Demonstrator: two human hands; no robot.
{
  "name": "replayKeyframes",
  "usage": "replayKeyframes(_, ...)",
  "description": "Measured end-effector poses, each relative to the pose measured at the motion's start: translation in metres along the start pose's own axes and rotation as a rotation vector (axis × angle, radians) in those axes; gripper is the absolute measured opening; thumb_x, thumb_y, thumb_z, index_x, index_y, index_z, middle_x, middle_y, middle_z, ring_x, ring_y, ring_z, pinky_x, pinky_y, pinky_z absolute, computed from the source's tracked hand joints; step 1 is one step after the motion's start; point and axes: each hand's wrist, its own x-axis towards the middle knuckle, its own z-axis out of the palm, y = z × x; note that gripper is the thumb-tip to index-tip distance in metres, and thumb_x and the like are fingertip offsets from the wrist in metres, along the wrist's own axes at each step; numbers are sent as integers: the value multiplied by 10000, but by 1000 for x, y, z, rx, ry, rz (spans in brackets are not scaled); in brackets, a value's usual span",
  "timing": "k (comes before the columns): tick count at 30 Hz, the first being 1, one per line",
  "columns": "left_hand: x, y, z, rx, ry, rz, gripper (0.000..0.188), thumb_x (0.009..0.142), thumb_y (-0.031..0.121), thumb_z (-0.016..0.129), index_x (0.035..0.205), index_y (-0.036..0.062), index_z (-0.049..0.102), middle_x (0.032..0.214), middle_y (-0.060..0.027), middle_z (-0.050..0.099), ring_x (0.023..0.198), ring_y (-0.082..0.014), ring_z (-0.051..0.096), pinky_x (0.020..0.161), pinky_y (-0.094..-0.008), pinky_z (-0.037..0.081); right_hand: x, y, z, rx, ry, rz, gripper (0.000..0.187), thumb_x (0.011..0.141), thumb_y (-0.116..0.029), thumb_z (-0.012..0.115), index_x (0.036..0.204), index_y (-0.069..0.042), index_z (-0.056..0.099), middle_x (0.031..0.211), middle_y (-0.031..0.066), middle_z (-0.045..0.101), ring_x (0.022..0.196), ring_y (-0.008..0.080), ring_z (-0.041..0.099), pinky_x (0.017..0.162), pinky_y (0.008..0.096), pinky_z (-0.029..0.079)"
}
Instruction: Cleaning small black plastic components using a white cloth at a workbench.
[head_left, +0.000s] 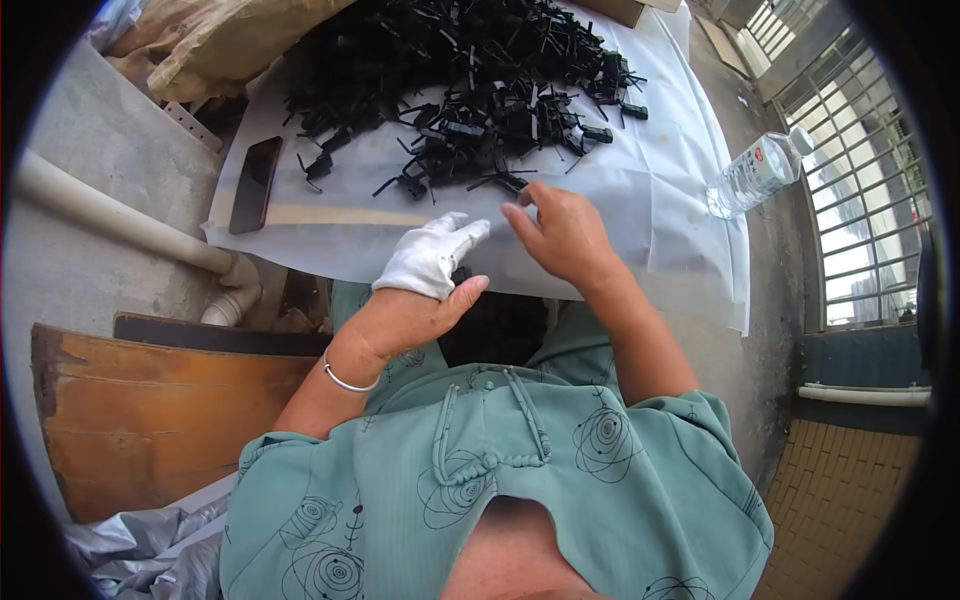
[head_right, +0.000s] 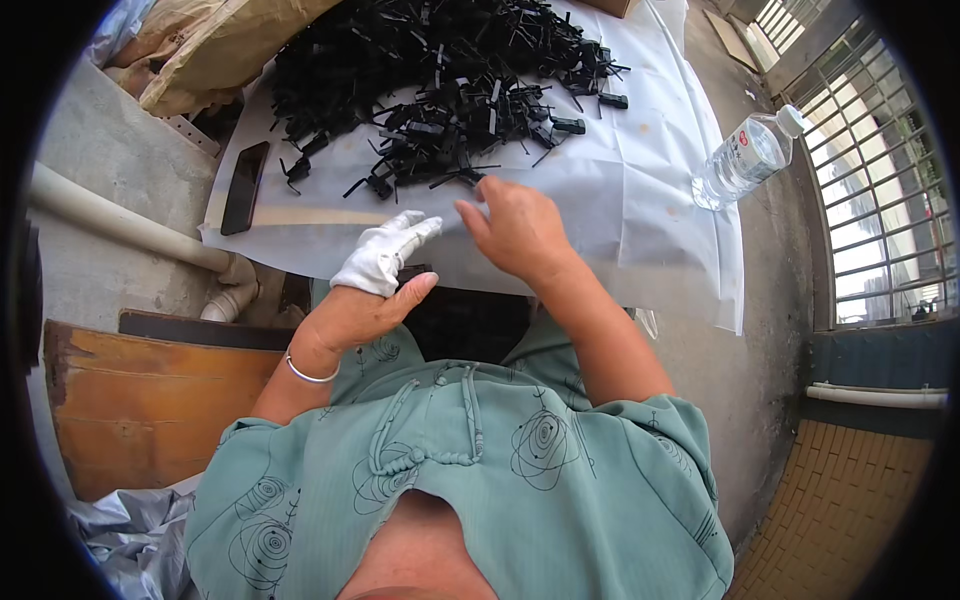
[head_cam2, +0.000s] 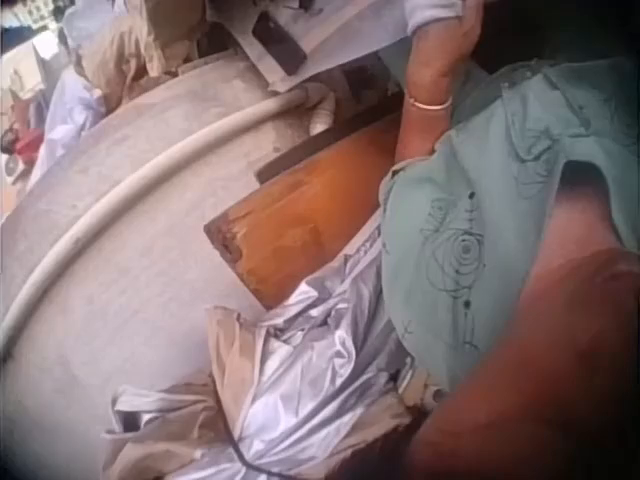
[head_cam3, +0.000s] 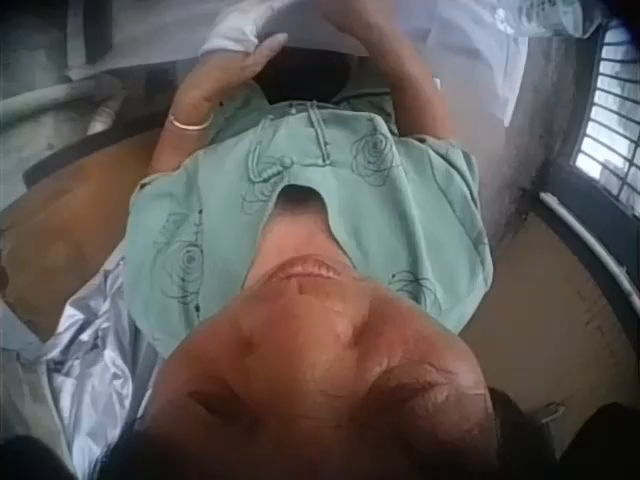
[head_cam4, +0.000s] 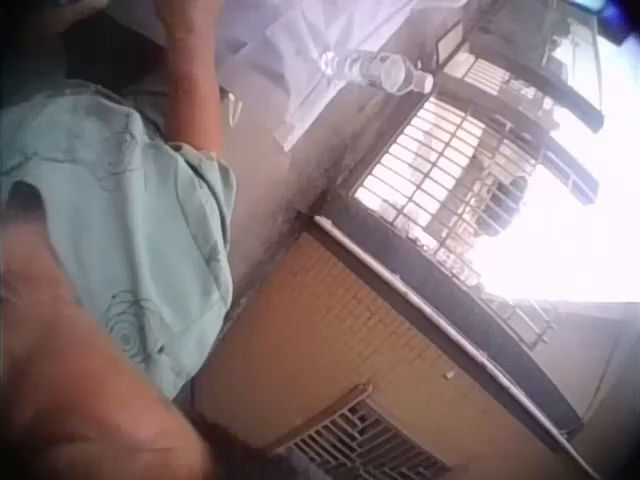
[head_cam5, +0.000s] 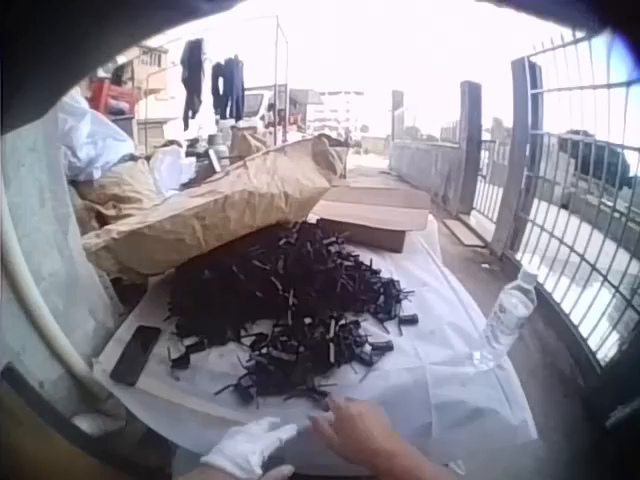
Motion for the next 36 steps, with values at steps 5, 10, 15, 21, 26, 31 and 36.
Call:
replayKeyframes(5, 17, -15, 11, -28, 205, -18, 268, 800, 55, 555, 1062, 17, 594, 1068, -174, 580, 1006, -303, 540, 865, -348, 435, 14, 16, 1, -306, 203, 43, 291, 773, -237, 590, 950, -11, 544, 778, 159, 603, 722, 339, 584, 646, 417, 459)
replayKeyframes(10, 29, -22, 10, -178, 198, 56, 231, 801, 29, 549, 1027, 12, 597, 1023, -148, 597, 936, -289, 573, 812, -326, 461, -13, 0, -13, -126, 56, -111, 271, 763, -209, 582, 930, 2, 548, 720, 153, 583, 666, 331, 566, 612, 415, 446)
replayKeyframes(15, 36, -31, 13, -320, 285, -150, 184, 821, 36, 541, 996, 5, 593, 992, -140, 601, 915, -270, 580, 810, -306, 454, -4, 8, -23, -7, 427, 4, 246, 765, -205, 583, 881, 11, 555, 646, 139, 540, 574, 252, 522, 548, 359, 417)
replayKeyframes(21, 31, -22, -2, -684, 34, -247, 221, 883, 132, 532, 1068, 10, 535, 815, -28, 574, 522, -55, 488, 481, -207, 415, -16, -5, -40, 394, -256, -42, 202, 776, -202, 566, 793, -3, 540, 588, -1, 443, 554, 92, 382, 504, 262, 349)
replayKeyframes(26, 24, -4, -7, -963, -199, -397, 273, 890, 149, 529, 1132, 33, 483, 816, -22, 573, 560, -55, 493, 477, -181, 406, -18, -13, -19, 487, -118, -102, 181, 791, -171, 589, 858, -6, 552, 597, -6, 439, 556, 73, 366, 499, 251, 335)
replayKeyframes(31, 18, 0, 4, -1141, -13, -380, 306, 890, 115, 510, 1178, 35, 446, 845, -33, 582, 601, -48, 498, 477, -163, 403, -27, -31, -15, 445, 222, -164, 188, 757, -112, 654, 882, -4, 563, 607, 15, 431, 536, 95, 399, 497, 240, 356)
replayKeyframes(36, 16, 4, 6, -1027, 141, -401, 279, 889, 61, 484, 1163, 17, 452, 832, -35, 561, 603, -55, 516, 496, -193, 438, -31, -48, 3, 351, 402, -446, 167, 738, -80, 680, 814, -13, 547, 590, 44, 438, 482, 135, 394, 469, 257, 357)
